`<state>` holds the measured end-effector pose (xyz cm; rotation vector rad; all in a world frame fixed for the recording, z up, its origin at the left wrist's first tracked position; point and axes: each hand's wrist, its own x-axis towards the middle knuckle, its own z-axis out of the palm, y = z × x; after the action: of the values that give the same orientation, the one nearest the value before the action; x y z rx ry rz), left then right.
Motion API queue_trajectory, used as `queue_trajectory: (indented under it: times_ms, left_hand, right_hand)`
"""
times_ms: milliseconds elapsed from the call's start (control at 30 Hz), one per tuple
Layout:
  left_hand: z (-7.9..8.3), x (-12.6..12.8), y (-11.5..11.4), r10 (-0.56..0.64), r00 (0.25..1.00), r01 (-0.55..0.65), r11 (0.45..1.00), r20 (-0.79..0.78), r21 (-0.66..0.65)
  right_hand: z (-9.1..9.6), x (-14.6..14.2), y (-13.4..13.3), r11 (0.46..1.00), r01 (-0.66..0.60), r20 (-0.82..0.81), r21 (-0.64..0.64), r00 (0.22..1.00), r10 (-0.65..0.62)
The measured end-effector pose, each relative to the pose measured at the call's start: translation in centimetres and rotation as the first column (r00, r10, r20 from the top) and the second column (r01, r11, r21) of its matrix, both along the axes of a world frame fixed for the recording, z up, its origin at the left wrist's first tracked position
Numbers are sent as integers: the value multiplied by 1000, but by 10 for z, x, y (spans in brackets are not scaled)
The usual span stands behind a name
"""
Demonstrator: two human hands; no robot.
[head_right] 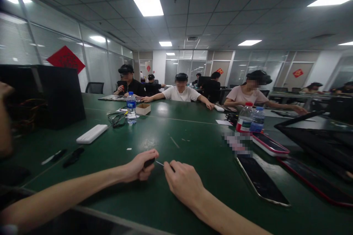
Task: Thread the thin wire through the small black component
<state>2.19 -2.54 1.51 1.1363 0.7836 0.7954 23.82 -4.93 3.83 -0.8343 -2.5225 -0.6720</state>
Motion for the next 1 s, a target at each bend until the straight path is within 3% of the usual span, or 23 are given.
queue_trajectory:
  times_ms: [433,767,1000]
  left_hand:
    - [14,-6,-5,-126,991,128,991,52,-49]
    - [-7,5,0,86,996,-87,994,23,61]
    - [-6,11,-4,150,985,-160,978,81,133]
  right_hand:
    - [1,6,9,996,-85,-17,-22,996,84]
    - [0,-2,1,993,102,72,-53,993,-98]
    - [-2,-8,-3,991,130,42,-28,991,-129]
